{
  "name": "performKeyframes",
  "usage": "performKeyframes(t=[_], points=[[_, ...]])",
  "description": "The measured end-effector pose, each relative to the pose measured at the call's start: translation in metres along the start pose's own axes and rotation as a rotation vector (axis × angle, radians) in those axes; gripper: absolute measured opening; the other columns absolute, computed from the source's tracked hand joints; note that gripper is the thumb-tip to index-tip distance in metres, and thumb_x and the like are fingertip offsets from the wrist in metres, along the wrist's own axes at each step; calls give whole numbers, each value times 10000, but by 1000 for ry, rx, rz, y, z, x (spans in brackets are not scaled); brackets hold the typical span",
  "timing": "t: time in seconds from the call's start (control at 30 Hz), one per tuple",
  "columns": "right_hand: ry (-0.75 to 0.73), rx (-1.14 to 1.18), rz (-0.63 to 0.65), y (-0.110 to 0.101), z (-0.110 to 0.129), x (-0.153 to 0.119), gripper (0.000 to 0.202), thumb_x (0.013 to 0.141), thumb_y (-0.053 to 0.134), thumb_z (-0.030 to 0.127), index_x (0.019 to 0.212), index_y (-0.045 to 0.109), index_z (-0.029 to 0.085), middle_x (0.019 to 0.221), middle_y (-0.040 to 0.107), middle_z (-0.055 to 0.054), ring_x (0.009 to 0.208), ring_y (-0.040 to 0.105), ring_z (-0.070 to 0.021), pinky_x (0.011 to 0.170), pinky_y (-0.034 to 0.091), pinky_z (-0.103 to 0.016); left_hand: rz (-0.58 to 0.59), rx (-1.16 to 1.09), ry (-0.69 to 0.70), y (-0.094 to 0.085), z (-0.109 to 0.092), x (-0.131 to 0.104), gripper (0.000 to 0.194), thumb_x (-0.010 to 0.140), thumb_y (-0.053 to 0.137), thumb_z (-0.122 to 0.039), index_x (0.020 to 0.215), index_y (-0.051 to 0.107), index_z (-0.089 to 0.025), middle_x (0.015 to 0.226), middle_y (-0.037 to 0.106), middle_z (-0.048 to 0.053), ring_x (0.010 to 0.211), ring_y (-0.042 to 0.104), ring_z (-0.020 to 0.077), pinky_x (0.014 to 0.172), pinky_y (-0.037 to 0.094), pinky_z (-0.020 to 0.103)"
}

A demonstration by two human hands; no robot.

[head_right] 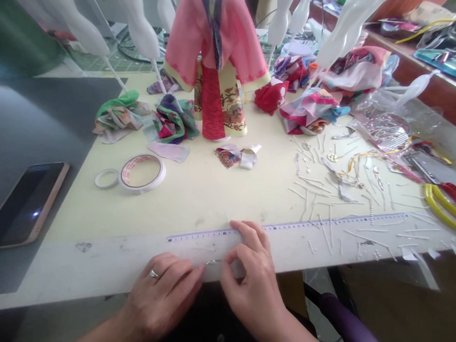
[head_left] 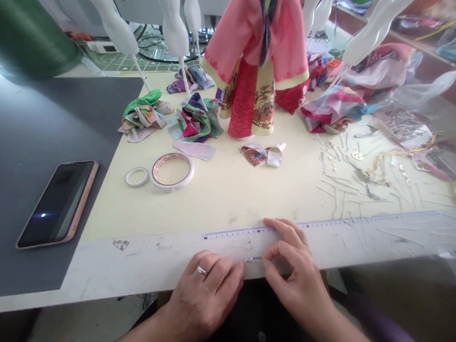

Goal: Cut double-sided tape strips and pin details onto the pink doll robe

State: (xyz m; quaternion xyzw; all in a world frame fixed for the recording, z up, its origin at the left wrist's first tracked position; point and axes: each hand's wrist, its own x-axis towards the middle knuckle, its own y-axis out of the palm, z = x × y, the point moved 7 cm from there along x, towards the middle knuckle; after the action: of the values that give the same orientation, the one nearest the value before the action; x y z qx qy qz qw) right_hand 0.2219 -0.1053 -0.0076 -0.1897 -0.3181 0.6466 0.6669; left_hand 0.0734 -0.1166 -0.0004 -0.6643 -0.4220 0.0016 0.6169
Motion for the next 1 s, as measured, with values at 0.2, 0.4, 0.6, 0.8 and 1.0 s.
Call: performKeyframes(t=[0.2, 0.4, 0.6, 0.8, 1.0], points=[[-1, -9, 8, 1, 0, 0, 133, 749, 521, 102, 672, 488, 205, 1267, 503, -77, 1228, 355, -298, 967, 360, -514, 18, 1, 16, 2, -2, -1, 325, 747, 639, -95, 1071, 613, -71, 873, 623, 94, 817, 527, 214, 758, 472, 397], [1, -18, 10, 1, 0, 0, 133, 757, 519, 107, 673, 483, 205, 1275, 495, -82, 1231, 349, -299, 967, 361, -513, 35, 35, 19, 4, -4, 0, 329, 770, 618, -131, 1098, 612, -102, 877, 613, 88, 807, 514, 213, 755, 467, 398], [-8, -25, 5, 3, 0, -1, 136, 756, 525, 102, 674, 483, 202, 1278, 489, -82, 1232, 348, -296, 979, 354, -509, 57, 52, 24, 7, -4, 0, 341, 769, 628, -149, 1106, 613, -101, 895, 609, 87, 820, 505, 216, 768, 460, 407], [-32, -43, -4, 3, 0, -1, 137, 755, 527, 94, 674, 483, 196, 1279, 488, -83, 1225, 355, -293, 962, 371, -502, 56, 60, 45, 7, -5, 2, 344, 760, 640, -144, 1096, 616, -76, 897, 603, 93, 821, 503, 222, 753, 458, 413], [-44, -71, -6, 3, -1, -2, 139, 756, 528, 89, 672, 482, 190, 1287, 474, -94, 1225, 358, -295, 959, 380, -494, 46, 68, 51, 7, -5, 2, 341, 747, 656, -142, 1080, 627, -71, 894, 604, 94, 817, 505, 223, 754, 458, 418]])
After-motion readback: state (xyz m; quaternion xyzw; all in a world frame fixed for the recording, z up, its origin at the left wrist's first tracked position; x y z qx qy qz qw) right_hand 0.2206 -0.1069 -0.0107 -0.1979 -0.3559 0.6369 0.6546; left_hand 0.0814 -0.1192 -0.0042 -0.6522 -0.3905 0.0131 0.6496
